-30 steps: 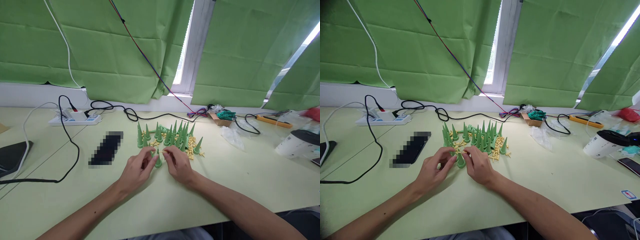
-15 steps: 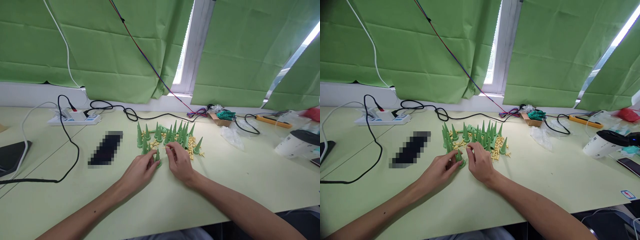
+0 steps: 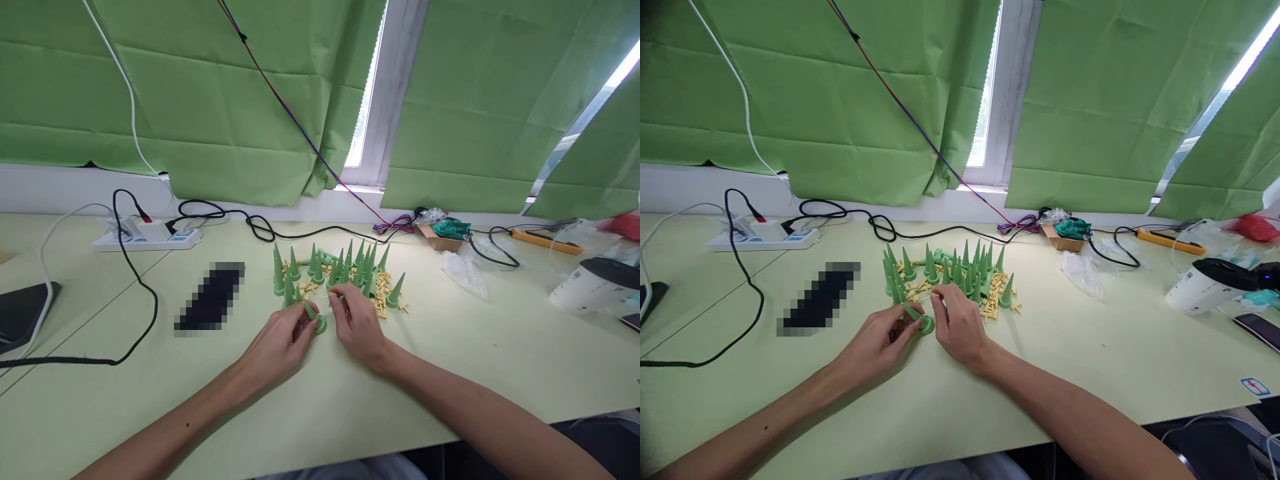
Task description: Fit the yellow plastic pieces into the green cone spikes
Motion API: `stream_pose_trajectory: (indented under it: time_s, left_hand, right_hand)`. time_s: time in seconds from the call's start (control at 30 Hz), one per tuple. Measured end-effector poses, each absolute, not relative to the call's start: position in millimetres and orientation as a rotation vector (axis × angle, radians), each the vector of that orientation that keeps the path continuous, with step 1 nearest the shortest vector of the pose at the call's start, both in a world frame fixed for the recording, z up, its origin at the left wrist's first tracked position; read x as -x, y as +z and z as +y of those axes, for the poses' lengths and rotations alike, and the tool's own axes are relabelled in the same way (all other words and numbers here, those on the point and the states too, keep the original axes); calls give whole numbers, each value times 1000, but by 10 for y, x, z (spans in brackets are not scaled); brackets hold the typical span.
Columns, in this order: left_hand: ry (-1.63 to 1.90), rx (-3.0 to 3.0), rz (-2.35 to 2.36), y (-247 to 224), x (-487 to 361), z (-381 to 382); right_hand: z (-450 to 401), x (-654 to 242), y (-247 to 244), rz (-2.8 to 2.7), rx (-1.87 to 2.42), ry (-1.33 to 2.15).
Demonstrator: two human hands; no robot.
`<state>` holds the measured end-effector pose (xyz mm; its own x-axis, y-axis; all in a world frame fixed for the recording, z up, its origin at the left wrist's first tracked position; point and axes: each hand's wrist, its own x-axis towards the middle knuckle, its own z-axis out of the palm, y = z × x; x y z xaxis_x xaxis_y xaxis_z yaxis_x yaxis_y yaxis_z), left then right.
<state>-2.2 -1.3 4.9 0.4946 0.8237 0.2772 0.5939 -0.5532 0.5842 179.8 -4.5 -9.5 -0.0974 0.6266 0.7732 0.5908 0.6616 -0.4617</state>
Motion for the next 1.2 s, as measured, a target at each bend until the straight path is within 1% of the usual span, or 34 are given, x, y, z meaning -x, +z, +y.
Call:
stream_pose_trajectory:
  time_s: [0.27,0.53,0.73,1.2]
  left_hand:
    - [759,-2340,1150,64,32,-32]
    - [689,-2346,1134,75,8,-26]
    - [622,-2356,1163,75,23,-43]
    - [542,-2377,1159,111,8,-41]
  right_hand:
    - [-26,-1811,-115,-1831,1073,48]
    - [-32,-1832,-92,-2104,1493,52]
    - [-41,-1819,-24,-2252,1701,11]
    - [-14,-1813,22,-2306,1893,-35]
